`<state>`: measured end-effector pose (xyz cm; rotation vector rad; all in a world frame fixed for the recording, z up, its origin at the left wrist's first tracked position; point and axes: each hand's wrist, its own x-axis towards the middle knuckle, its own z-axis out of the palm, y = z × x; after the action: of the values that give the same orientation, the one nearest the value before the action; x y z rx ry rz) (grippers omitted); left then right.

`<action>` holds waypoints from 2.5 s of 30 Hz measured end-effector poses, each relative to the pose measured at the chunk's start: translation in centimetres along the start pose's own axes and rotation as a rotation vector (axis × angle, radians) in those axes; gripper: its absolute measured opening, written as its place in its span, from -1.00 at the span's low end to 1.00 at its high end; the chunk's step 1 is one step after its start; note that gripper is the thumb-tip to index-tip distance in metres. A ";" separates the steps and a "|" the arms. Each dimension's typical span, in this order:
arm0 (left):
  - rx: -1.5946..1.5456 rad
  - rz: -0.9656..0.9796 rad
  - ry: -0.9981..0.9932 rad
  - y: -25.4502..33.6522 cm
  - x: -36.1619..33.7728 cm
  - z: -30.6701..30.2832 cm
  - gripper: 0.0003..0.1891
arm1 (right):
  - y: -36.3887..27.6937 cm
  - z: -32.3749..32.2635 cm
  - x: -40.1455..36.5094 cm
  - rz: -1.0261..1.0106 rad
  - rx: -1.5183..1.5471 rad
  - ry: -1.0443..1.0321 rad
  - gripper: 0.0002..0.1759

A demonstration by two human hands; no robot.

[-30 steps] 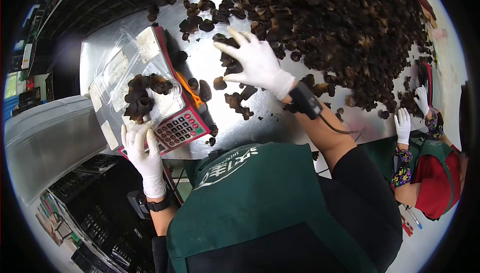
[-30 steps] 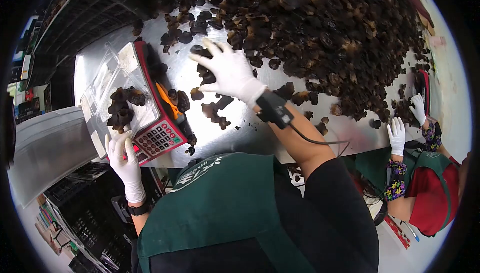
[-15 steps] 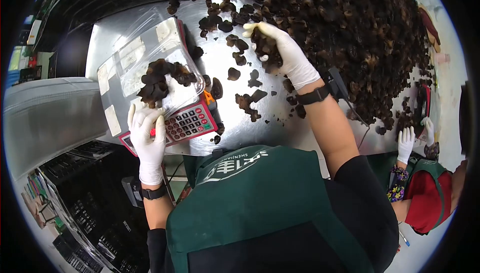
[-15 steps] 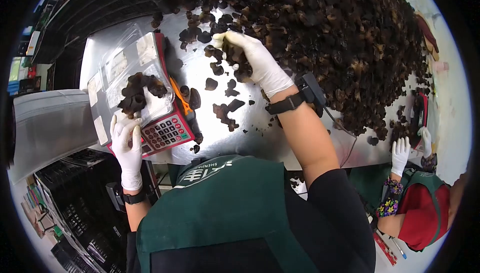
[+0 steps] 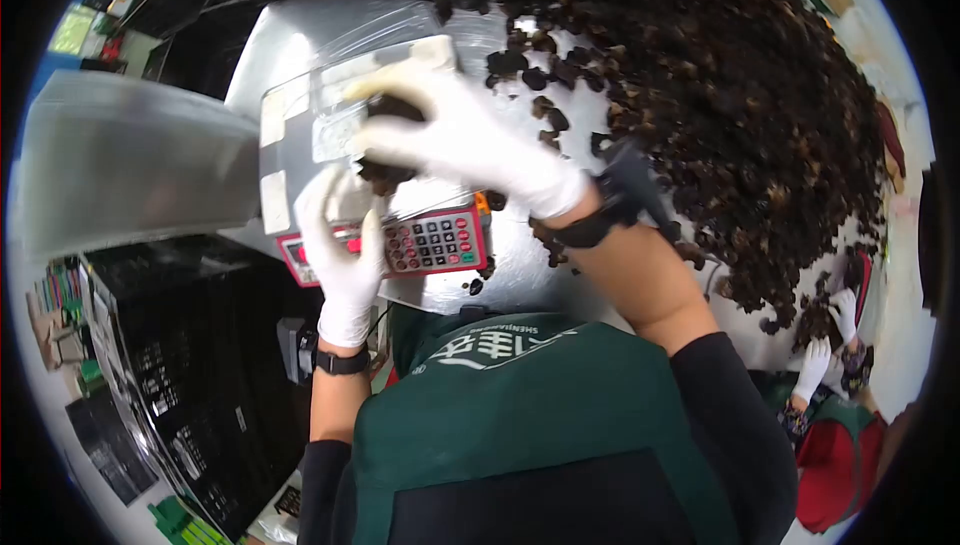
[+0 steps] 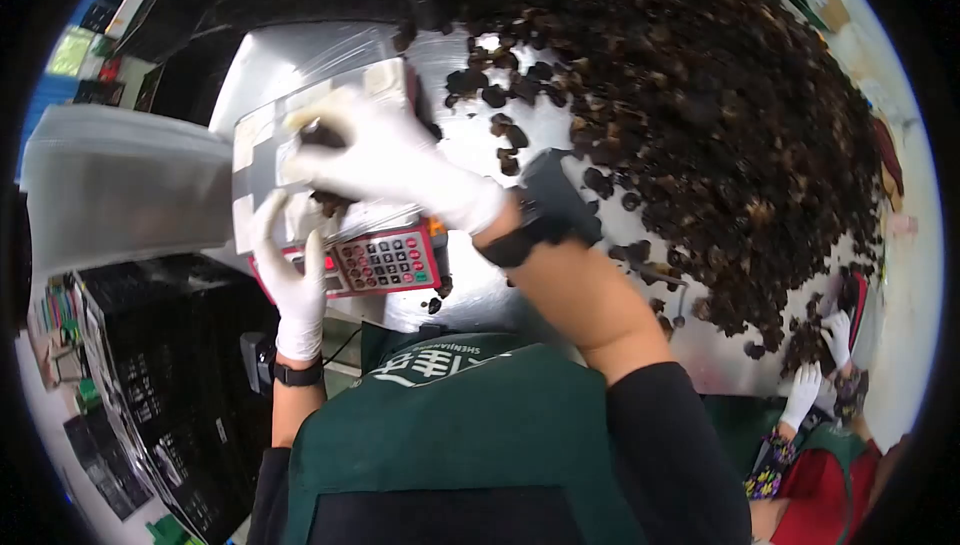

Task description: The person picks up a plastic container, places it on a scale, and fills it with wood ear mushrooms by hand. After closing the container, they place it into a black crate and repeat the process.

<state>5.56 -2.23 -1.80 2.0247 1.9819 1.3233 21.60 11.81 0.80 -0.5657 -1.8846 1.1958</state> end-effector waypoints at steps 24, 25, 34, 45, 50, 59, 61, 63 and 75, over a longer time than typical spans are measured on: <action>0.134 -0.093 -0.274 0.3 0.2 1.2 -0.43 | 14.2 -12.4 -8.5 0.191 -0.987 0.347 -0.74; 0.141 -0.088 -0.272 0.3 0.2 1.3 -0.43 | 14.1 -12.9 -7.8 0.212 -1.055 0.378 -0.50; 0.172 -0.110 -0.303 0.6 0.5 1.1 -0.46 | 18.5 -13.5 -4.7 0.216 -0.864 0.372 -0.78; 0.201 -0.098 -0.304 0.6 0.7 1.1 -0.50 | 18.3 -12.0 -0.9 0.293 -0.956 -0.179 -0.66; 0.188 -0.098 -0.300 0.3 0.4 1.0 -0.49 | 16.8 -13.4 -3.4 0.520 -0.435 0.069 -0.66; 0.150 -0.093 -0.307 0.3 0.5 0.8 -0.45 | 6.8 -13.7 -5.9 0.663 0.127 0.117 -0.67; 0.134 -0.100 -0.293 0.5 0.7 0.6 -0.42 | 6.8 -13.6 -6.2 0.632 0.126 0.087 -0.68; 0.080 -0.141 -0.274 0.8 0.8 0.4 -0.39 | 6.3 -13.0 -6.2 0.583 0.108 0.059 -0.68; 0.065 -0.082 -0.150 1.2 1.8 -0.4 -0.34 | -0.6 -1.7 0.0 0.085 -0.043 0.036 -0.73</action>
<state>6.06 -1.14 0.08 1.9809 2.0416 1.0714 23.02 12.47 1.76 -0.6922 -1.8753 1.1941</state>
